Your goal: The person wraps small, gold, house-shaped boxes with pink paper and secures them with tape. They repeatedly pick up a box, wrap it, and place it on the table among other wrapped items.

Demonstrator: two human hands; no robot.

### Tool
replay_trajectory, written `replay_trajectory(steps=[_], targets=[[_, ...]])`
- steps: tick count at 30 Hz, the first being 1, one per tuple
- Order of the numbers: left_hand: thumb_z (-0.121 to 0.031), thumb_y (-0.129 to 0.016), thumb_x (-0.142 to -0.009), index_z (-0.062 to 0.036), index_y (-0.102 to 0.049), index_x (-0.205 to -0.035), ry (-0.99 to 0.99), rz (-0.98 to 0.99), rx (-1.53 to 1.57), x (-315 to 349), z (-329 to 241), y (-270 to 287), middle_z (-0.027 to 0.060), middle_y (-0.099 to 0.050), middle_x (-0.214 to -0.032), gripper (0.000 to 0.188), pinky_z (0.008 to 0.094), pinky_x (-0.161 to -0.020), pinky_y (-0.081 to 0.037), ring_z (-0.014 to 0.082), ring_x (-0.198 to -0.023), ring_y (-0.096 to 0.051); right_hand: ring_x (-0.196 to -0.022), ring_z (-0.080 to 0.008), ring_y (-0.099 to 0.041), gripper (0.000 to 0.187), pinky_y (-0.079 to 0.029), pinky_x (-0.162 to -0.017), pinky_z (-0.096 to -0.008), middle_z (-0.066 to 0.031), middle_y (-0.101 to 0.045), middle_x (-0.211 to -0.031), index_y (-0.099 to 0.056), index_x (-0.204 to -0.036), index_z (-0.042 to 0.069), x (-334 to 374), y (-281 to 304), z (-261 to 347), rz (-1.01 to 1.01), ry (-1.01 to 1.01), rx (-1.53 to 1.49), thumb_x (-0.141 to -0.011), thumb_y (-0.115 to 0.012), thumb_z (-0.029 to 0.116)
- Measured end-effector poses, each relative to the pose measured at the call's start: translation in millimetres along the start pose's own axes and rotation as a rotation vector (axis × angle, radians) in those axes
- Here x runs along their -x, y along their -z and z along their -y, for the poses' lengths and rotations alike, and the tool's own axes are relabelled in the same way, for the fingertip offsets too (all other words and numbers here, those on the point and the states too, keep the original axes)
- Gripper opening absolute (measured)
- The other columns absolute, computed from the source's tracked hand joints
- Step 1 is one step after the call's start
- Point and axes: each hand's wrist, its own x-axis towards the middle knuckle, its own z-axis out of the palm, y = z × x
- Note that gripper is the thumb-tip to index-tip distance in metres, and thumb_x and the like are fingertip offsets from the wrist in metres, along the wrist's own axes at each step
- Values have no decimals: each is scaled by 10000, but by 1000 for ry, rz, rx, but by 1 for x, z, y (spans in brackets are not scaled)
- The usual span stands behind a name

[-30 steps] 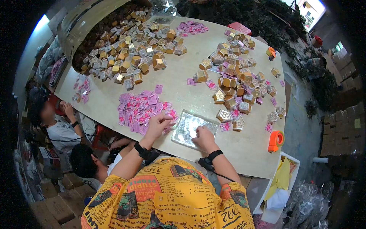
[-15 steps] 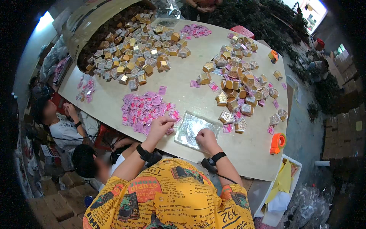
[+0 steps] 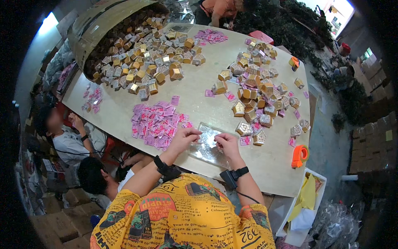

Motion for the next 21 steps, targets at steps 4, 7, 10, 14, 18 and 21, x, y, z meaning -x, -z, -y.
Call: replay_trajectory(steps=[4, 7, 10, 14, 18, 21], targets=[[-46, -608, -876, 30, -655, -1073, -24, 12, 95, 1, -7, -12, 73, -675, -925, 217, 247, -745, -534, 122, -843, -640, -637, -79, -567, 96, -451, -554, -210, -34, -650, -765, -674, -911, 1, 1, -18, -2, -16, 97, -6, -860, -661, 81], [-50, -593, -894, 26, -638, -1101, -66, 44, -63, 1, -9, -11, 75, -673, -953, 225, 251, -801, -514, 127, -893, -637, -652, -84, -571, 79, -473, -596, -221, -32, -649, -782, -670, -934, 16, -2, -30, -6, 16, 129, -51, -872, -635, 51], [-55, -563, -916, 26, -603, -1131, -146, 95, -182, 7, -21, -11, 69, -671, -984, 233, 262, -851, -489, 132, -999, -622, -662, -79, -562, 75, -467, -592, -219, -38, -650, -858, -668, -933, 24, -7, -39, -10, -17, 201, -85, -874, -624, 40], [-55, -555, -915, 6, -561, -1153, -246, 33, -327, 17, -30, -11, 118, -675, -972, 246, 285, -805, -508, 173, -977, -649, -664, -52, -552, 93, -458, -562, -186, -51, -648, -1086, -678, -945, 50, -7, -54, -3, 28, 291, -312, -880, -613, 32], [-62, -590, -882, -17, -597, -1074, -373, -173, -640, 26, -44, -6, 154, -656, -909, 197, 321, -701, -524, 253, -842, -664, -635, -58, -554, 83, -456, -521, -179, -72, -657, -1075, -665, -939, 30, -5, -60, 7, 121, 178, -455, -890, -599, 25], [-77, -628, -841, -21, -630, -981, -588, -214, -789, 24, -50, 0, 129, -632, -838, 151, 356, -681, -506, 281, -781, -630, -609, -75, -563, 67, -459, -504, -186, -84, -667, -973, -650, -934, 11, -6, -65, 9, 165, 115, -436, -894, -601, 35]])
